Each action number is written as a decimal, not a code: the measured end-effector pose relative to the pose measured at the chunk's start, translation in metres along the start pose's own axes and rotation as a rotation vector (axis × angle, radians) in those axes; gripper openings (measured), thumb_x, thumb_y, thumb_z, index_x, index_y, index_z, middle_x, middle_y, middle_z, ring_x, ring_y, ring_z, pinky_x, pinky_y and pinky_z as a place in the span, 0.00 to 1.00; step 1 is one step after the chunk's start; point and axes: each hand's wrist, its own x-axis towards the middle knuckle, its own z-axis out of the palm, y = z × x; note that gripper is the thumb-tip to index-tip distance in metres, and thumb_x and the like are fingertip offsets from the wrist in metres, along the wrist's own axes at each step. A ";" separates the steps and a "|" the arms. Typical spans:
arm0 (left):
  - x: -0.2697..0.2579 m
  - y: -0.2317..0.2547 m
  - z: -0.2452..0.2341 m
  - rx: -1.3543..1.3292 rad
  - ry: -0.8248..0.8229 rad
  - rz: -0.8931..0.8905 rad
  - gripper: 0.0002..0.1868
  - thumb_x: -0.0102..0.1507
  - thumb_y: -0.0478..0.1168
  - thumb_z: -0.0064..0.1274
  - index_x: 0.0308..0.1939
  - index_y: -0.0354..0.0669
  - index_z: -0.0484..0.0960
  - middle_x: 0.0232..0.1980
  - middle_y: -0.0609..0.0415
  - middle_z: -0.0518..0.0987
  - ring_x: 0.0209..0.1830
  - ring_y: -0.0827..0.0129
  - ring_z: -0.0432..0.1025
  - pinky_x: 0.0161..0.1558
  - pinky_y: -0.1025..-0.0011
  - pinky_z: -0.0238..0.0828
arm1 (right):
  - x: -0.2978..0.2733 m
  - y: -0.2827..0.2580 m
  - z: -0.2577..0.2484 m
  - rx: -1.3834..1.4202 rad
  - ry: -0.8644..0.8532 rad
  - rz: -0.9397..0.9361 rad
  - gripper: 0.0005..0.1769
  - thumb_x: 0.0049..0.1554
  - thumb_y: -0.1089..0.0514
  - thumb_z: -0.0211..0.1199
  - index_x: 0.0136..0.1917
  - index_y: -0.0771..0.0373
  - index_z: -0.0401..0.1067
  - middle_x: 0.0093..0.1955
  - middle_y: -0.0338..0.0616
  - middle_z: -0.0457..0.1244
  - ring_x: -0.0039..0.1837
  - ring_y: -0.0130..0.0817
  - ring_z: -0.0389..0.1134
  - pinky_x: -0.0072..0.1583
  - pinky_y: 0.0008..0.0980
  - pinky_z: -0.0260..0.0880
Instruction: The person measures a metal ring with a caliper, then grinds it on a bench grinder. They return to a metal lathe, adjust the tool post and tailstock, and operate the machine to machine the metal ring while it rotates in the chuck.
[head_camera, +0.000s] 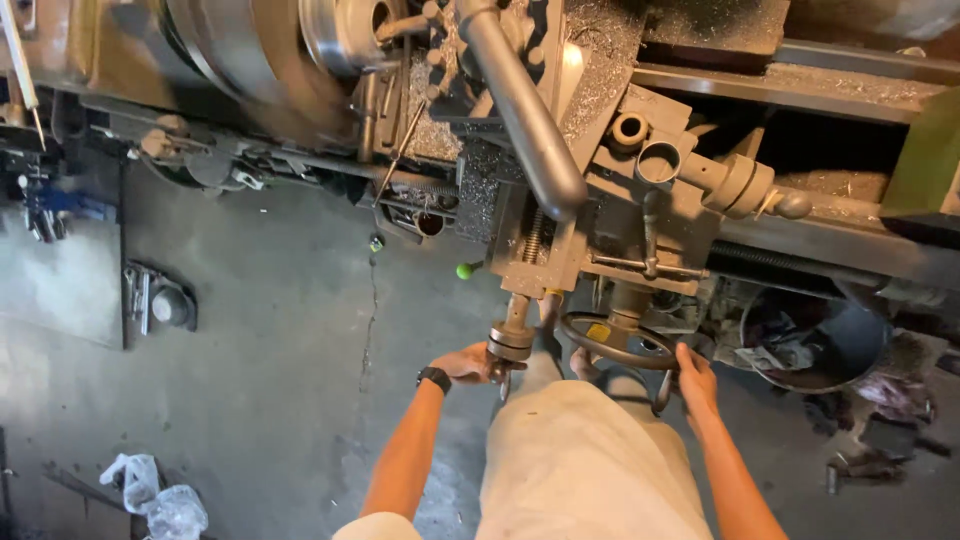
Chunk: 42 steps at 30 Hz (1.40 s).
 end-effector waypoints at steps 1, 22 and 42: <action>0.003 -0.001 -0.002 -0.026 -0.063 0.025 0.51 0.52 0.39 0.70 0.75 0.49 0.59 0.72 0.56 0.70 0.72 0.64 0.66 0.67 0.63 0.65 | -0.004 -0.003 -0.001 0.048 -0.057 0.075 0.35 0.61 0.37 0.59 0.70 0.64 0.71 0.59 0.49 0.66 0.55 0.40 0.65 0.56 0.44 0.66; -0.010 0.036 0.072 0.305 0.303 0.034 0.37 0.55 0.39 0.70 0.65 0.41 0.70 0.54 0.56 0.76 0.51 0.71 0.70 0.53 0.67 0.71 | -0.124 -0.087 0.024 -0.442 -0.261 -0.106 0.61 0.54 0.36 0.64 0.85 0.69 0.41 0.49 0.61 0.71 0.51 0.44 0.70 0.54 0.38 0.72; 0.007 0.009 0.103 0.586 0.798 0.273 0.50 0.44 0.51 0.78 0.61 0.33 0.67 0.55 0.52 0.78 0.54 0.71 0.73 0.58 0.68 0.74 | 0.012 -0.010 0.057 -0.405 0.181 0.024 0.43 0.50 0.48 0.71 0.65 0.84 0.65 0.70 0.75 0.60 0.71 0.63 0.62 0.70 0.48 0.61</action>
